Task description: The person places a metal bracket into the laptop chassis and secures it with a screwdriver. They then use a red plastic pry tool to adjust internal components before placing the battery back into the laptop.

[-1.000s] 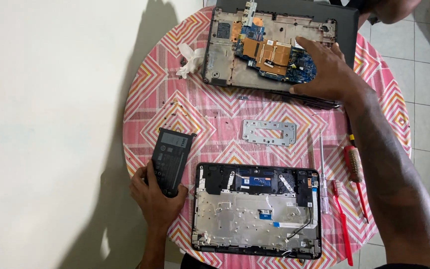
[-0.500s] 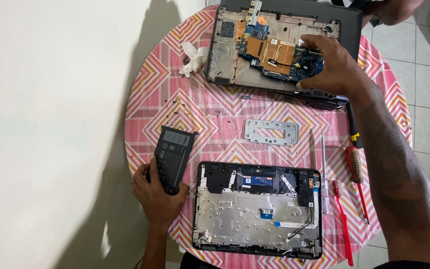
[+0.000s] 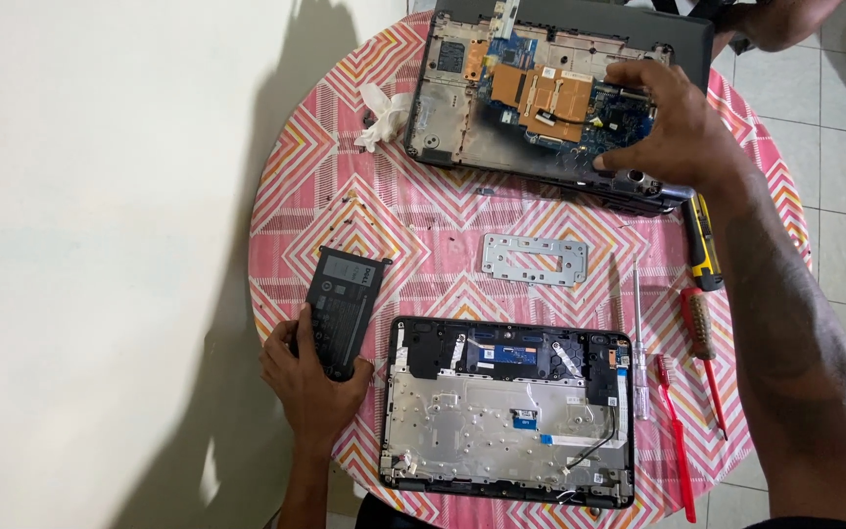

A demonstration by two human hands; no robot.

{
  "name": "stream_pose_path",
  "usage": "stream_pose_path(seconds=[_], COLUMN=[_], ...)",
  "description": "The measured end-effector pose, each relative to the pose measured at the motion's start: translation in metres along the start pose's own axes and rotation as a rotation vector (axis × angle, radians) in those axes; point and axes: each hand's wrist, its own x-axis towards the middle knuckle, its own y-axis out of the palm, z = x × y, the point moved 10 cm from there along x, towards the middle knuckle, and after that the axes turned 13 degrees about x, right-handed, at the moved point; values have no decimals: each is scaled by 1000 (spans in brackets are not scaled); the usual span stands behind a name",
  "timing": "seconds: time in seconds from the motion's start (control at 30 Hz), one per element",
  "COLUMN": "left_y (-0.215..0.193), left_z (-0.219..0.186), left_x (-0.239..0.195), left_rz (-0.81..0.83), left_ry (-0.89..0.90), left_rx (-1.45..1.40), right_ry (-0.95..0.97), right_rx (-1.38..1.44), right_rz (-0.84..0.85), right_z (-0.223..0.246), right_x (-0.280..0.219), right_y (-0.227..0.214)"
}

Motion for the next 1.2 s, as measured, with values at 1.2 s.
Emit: stream_pose_path(seconds=[1.2], left_y=[-37], left_z=[-92], left_x=[-23], left_rz=[287], left_ry=[428], left_rx=[-377], right_ry=[-240], right_rx=[-10], right_rz=[-107], right_z=[-10], right_x=[-19], right_y=[3])
